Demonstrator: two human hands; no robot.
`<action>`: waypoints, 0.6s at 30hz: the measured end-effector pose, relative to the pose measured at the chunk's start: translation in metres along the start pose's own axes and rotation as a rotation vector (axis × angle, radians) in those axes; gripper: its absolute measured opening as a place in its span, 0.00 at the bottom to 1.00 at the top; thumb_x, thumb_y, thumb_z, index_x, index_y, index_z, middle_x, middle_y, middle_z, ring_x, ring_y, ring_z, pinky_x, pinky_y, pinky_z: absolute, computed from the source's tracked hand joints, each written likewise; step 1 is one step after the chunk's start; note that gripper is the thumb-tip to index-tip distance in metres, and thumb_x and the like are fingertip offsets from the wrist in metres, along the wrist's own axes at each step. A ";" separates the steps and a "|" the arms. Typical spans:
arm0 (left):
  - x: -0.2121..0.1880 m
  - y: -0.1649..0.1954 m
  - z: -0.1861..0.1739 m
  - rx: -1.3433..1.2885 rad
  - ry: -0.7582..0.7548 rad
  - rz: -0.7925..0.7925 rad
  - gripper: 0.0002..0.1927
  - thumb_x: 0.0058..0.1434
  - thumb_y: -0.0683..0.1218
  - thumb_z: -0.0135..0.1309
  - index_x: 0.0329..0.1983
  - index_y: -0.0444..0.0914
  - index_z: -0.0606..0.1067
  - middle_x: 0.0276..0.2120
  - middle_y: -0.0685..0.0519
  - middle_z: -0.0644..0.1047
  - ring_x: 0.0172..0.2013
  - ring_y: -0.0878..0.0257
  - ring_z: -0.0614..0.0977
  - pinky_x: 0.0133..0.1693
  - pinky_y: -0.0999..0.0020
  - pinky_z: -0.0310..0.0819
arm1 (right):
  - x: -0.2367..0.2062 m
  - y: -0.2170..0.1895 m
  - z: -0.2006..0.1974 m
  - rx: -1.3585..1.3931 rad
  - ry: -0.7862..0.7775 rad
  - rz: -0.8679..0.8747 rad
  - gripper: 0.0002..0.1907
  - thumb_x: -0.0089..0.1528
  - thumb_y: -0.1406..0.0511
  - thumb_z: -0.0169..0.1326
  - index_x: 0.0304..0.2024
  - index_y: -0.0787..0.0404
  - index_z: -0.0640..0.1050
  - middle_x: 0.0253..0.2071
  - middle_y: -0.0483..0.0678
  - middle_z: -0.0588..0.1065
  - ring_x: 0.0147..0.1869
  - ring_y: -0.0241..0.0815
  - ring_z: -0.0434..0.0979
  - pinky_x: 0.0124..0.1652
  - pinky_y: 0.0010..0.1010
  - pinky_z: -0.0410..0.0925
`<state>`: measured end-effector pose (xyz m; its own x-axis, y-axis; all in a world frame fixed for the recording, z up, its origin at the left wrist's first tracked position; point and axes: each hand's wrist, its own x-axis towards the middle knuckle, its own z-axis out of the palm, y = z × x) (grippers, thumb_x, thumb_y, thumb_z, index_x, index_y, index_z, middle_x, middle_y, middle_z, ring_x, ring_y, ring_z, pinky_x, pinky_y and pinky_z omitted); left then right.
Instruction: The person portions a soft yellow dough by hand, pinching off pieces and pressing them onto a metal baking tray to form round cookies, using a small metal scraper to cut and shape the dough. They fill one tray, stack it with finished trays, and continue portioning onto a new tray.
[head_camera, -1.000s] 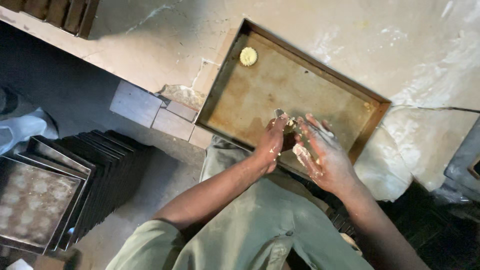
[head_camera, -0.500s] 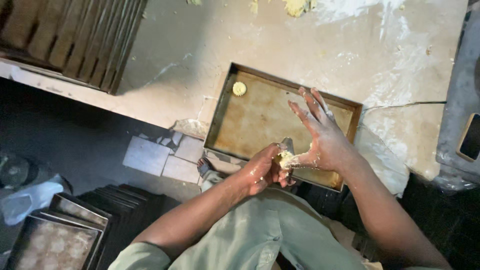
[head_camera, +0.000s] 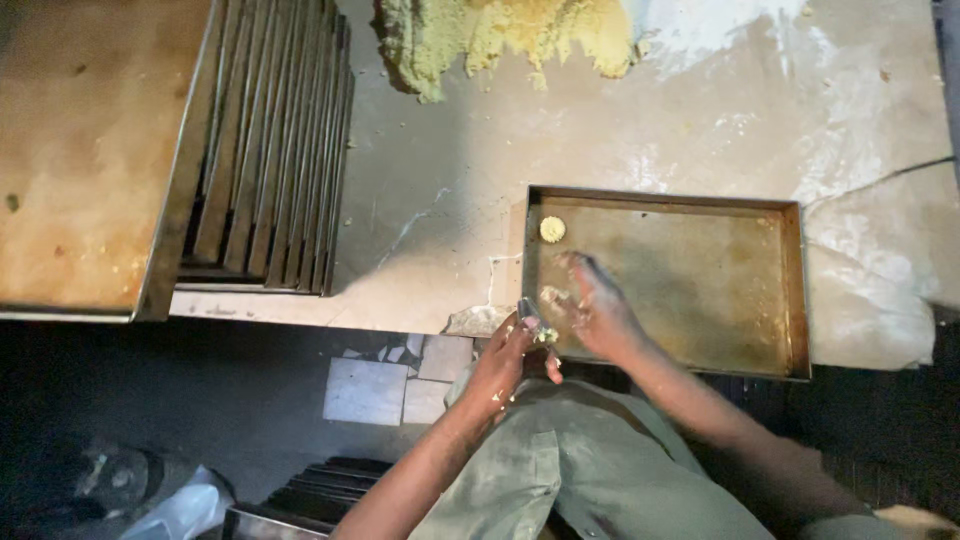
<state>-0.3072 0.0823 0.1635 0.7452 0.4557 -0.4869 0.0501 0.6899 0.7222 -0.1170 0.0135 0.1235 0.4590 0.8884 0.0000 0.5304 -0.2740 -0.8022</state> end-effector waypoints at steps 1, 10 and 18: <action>-0.001 0.002 -0.007 0.013 -0.021 -0.027 0.21 0.71 0.59 0.42 0.49 0.36 0.70 0.27 0.46 0.77 0.28 0.55 0.81 0.41 0.56 0.78 | 0.006 0.021 -0.017 -0.315 0.086 -0.174 0.30 0.62 0.63 0.59 0.65 0.65 0.70 0.54 0.59 0.72 0.53 0.64 0.75 0.50 0.55 0.72; 0.036 0.017 -0.072 -0.067 0.124 0.060 0.19 0.68 0.58 0.48 0.43 0.36 0.70 0.30 0.43 0.80 0.34 0.49 0.84 0.47 0.51 0.77 | -0.045 0.171 -0.209 -0.993 0.104 0.589 0.27 0.57 0.54 0.59 0.61 0.43 0.78 0.76 0.66 0.55 0.78 0.75 0.48 0.63 0.74 0.51; 0.103 0.028 -0.064 -0.103 0.432 0.013 0.20 0.67 0.56 0.49 0.45 0.33 0.70 0.30 0.40 0.79 0.34 0.46 0.84 0.47 0.47 0.78 | 0.134 0.235 -0.253 -0.998 0.344 0.311 0.26 0.64 0.58 0.59 0.54 0.75 0.76 0.69 0.76 0.61 0.73 0.70 0.56 0.76 0.59 0.53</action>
<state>-0.2711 0.1843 0.1019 0.3978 0.6428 -0.6546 -0.0400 0.7250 0.6876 0.2497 -0.0248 0.0866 0.7642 0.6214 0.1728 0.6238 -0.7802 0.0474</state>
